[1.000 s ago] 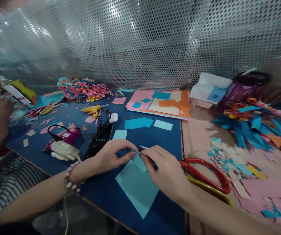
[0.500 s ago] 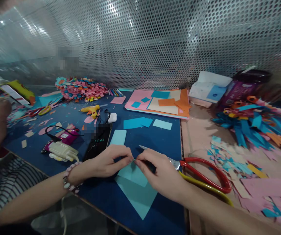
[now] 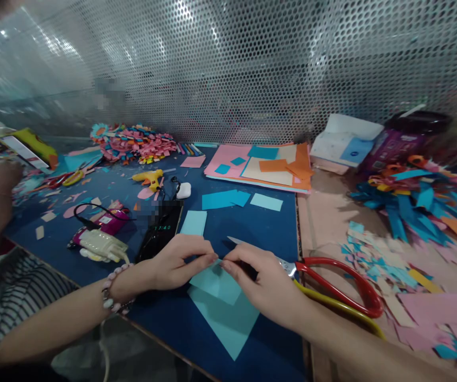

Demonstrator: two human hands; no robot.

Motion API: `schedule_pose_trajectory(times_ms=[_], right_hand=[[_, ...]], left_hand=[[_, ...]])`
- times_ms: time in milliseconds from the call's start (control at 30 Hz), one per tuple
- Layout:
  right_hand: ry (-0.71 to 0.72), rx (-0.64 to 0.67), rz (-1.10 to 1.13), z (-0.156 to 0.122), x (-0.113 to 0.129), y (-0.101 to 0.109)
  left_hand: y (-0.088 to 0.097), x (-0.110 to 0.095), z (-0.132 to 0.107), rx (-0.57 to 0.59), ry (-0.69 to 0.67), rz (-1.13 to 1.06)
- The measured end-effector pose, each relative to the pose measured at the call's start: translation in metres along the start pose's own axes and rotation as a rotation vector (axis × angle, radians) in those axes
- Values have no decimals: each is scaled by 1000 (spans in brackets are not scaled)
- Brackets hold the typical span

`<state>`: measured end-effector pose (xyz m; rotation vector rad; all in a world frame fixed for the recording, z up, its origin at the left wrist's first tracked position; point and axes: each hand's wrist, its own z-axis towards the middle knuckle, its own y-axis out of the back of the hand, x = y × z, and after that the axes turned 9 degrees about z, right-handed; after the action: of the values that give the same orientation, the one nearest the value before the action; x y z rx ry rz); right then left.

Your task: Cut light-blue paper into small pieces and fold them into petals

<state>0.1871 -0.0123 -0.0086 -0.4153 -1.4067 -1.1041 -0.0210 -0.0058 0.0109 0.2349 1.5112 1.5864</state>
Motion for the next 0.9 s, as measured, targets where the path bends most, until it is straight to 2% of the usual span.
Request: schedule_pose_trajectory(times_ms=[200,333,467,667,900], right_hand=[[-10,-10,26,-2,1,1],[-26,-94,51,-3,-1,-1],[88,-172,9,-3,-2,-3],[242,-140,-177,-3,-4,-7],[217,-135,-181,-6,-10,-12]], left_hand=[[1,1,-2,-57,78,-97],[2,1,-2,-106,156,-151],[2,0,0,-138,227,-202],[1,0,2,-86,345,-401],[-1,4,3,-42,414,-572]])
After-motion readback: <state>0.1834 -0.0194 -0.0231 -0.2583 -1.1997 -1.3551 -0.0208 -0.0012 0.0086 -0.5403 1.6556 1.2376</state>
